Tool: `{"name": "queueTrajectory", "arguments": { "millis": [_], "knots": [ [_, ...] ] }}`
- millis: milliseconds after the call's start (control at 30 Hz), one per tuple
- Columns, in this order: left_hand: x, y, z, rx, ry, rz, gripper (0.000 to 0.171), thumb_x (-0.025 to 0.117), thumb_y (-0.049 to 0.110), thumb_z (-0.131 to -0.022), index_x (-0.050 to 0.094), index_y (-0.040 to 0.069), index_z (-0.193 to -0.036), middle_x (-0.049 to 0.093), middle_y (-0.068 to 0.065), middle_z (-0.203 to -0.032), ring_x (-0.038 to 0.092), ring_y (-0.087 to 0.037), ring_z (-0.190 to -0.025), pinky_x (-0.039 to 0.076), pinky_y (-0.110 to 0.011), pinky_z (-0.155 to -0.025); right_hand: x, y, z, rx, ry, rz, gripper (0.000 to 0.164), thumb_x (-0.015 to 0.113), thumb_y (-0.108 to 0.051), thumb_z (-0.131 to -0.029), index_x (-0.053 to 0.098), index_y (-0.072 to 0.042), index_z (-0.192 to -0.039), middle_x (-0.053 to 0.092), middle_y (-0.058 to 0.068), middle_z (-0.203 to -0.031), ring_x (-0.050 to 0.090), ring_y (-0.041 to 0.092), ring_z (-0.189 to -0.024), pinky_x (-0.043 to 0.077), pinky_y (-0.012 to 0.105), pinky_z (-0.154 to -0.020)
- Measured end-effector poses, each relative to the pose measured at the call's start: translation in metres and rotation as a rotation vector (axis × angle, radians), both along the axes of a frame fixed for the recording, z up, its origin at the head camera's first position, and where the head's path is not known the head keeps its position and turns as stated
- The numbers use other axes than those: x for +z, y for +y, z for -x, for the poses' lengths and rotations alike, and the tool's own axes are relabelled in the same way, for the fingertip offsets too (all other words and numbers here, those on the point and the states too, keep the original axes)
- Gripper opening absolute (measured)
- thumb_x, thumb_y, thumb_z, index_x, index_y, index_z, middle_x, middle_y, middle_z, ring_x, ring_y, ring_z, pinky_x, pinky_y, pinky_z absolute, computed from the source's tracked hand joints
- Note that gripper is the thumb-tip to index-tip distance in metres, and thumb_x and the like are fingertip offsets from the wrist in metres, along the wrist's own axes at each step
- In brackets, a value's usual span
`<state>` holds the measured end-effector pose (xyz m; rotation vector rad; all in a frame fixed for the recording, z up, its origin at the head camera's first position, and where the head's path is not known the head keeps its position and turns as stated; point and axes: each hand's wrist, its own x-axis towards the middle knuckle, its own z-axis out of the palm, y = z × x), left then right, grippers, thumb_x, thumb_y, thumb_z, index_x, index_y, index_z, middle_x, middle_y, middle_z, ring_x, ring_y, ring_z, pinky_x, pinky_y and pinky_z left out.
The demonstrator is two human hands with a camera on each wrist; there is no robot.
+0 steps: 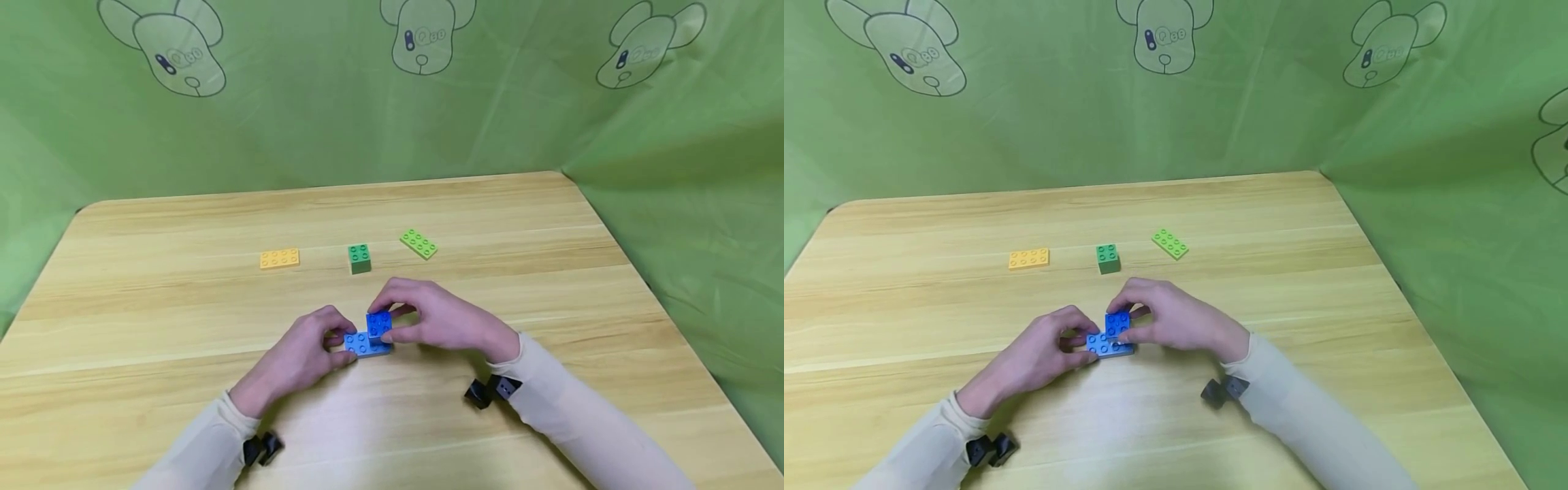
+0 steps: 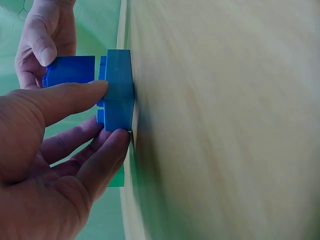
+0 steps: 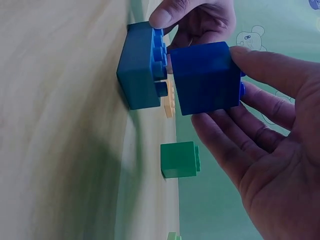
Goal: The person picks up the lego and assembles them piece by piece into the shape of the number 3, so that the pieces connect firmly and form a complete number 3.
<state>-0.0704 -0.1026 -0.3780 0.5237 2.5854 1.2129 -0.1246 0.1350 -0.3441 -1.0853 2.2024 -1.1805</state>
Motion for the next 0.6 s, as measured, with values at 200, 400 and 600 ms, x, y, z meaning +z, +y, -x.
{"name": "queueTrajectory", "arguments": {
  "millis": [200,400,600],
  "knots": [
    [-0.0006,0.0006,-0.0004,-0.001,0.007,0.003,0.026,0.083,0.008,-0.079,0.071,0.007,-0.103,0.061,0.004,-0.098,0.059,-0.014,-0.087,0.053,-0.030,-0.080,-0.0049,0.0003,-0.0029,0.005,-0.043,0.001,0.029,0.076,-0.005,-0.087,0.067,-0.010,-0.113,0.060,-0.005,-0.110,0.059,0.012,-0.105,0.053,0.033,-0.092],
    [-0.0014,0.0007,-0.0003,0.000,0.006,0.004,0.026,0.083,0.008,-0.079,0.071,0.007,-0.102,0.061,0.004,-0.098,0.059,-0.014,-0.087,0.053,-0.031,-0.080,-0.0064,0.0005,-0.0039,0.002,-0.047,0.001,0.029,0.076,-0.005,-0.087,0.066,-0.011,-0.114,0.059,-0.005,-0.111,0.059,0.012,-0.106,0.053,0.032,-0.092],
    [-0.0017,0.0001,-0.0003,0.005,0.001,0.007,0.026,0.083,0.009,-0.079,0.071,0.007,-0.103,0.061,0.004,-0.098,0.059,-0.013,-0.087,0.053,-0.030,-0.080,-0.0073,-0.0003,-0.0036,0.014,-0.039,-0.002,0.029,0.076,-0.006,-0.087,0.067,-0.011,-0.114,0.059,-0.005,-0.111,0.059,0.011,-0.105,0.053,0.032,-0.092]
  ]
}}
